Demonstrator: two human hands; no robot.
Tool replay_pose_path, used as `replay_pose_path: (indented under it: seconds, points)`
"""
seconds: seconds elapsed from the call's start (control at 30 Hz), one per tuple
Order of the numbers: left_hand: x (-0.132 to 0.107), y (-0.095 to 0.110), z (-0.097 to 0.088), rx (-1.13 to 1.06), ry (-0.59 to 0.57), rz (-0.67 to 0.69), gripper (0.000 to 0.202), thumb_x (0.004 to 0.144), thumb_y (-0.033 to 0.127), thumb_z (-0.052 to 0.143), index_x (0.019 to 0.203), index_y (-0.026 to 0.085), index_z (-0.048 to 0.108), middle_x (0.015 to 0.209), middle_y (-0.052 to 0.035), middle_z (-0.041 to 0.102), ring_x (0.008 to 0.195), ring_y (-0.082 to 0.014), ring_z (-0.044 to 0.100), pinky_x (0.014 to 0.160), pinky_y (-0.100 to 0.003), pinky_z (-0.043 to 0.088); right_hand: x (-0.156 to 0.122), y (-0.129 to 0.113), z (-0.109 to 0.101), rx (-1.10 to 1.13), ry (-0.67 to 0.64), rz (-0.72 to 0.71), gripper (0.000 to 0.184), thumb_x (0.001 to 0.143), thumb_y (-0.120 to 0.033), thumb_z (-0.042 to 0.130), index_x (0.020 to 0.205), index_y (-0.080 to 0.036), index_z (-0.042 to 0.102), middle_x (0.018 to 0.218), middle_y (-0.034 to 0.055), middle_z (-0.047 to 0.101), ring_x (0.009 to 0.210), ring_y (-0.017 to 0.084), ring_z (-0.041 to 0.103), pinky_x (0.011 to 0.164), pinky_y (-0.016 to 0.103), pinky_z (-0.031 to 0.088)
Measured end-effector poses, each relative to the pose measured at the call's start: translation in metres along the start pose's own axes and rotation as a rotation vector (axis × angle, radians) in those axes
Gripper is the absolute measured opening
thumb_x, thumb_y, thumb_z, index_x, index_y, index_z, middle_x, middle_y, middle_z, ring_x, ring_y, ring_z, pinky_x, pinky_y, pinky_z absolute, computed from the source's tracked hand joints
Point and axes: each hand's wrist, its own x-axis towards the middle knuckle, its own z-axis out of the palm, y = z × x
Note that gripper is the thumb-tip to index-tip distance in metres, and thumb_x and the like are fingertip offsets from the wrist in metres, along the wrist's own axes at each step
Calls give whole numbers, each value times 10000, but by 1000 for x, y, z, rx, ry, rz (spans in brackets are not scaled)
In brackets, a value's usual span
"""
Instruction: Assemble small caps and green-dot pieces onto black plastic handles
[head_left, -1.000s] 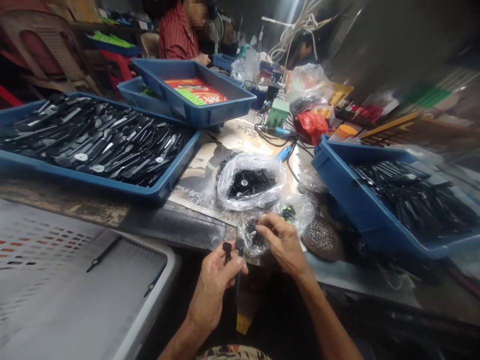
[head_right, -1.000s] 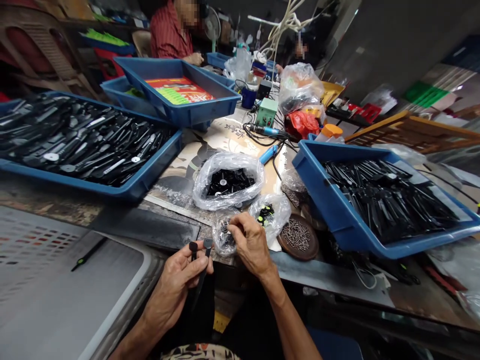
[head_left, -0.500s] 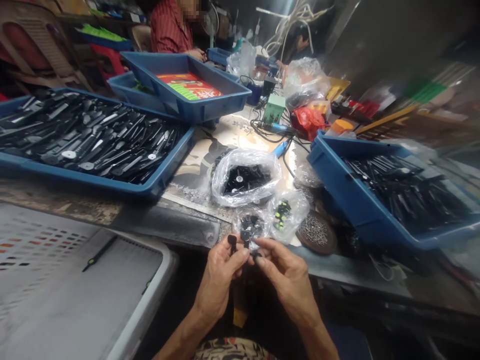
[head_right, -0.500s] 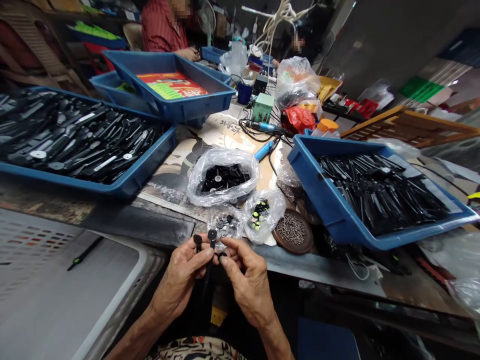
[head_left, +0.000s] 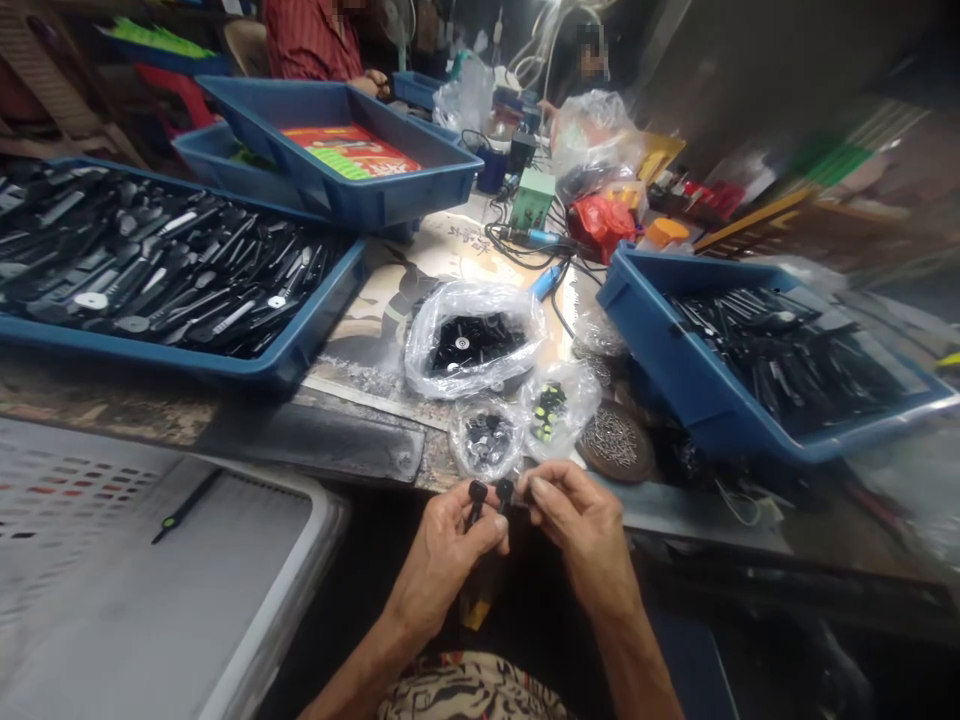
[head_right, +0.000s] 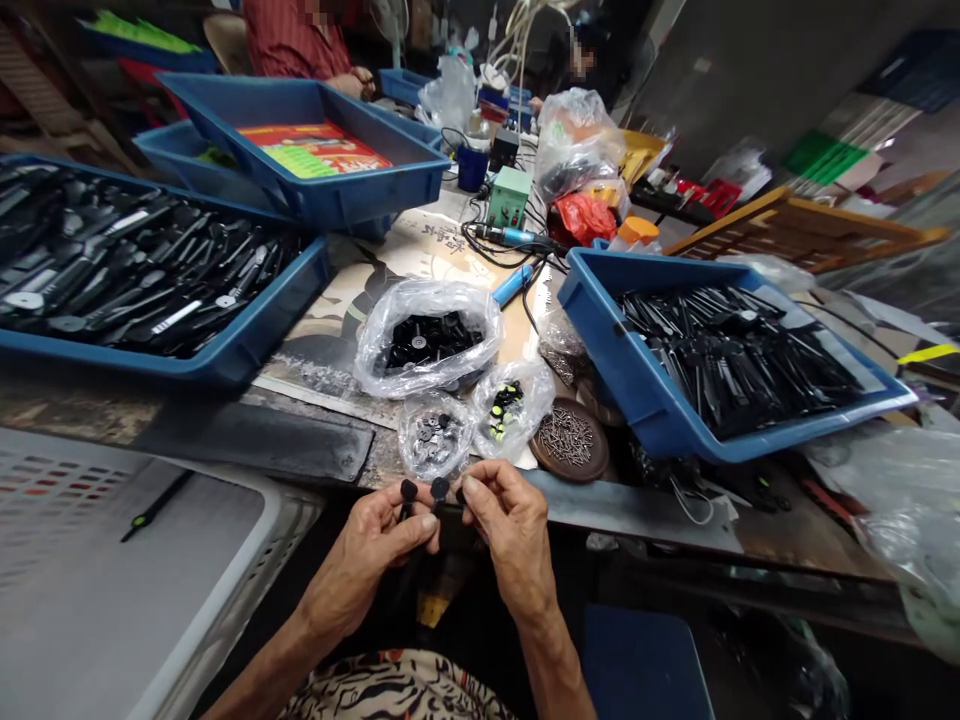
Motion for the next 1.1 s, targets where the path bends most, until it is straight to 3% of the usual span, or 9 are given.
replay_pose_path:
  seconds: [0.3,0.67,1.1]
  points:
    - [-3,-2,5,-26,-129,-15,86,795,216,549,851,151,546,619,31,567,570,-81,421,532,-185,316,-4,3,5,152,42,84,223,773,-349,653,729,-148,568,552,-65,375,478,44,274,435,182,214]
    - [-2,-7,5,-68,-165,-10,66,786,207,537,815,147,541,604,22,553,544,-77,374,504,-190,277,-8,14,12,150,88,138,239,798,-392,620,784,-159,572,573,-41,493,466,68,384,439,194,281]
    - [-1,-13,1,-110,-188,0,91,812,235,520,785,148,520,606,12,538,543,-80,360,498,-194,265,-12,18,26,131,154,123,243,809,-391,615,780,-161,543,565,-43,515,411,82,467,384,194,353]
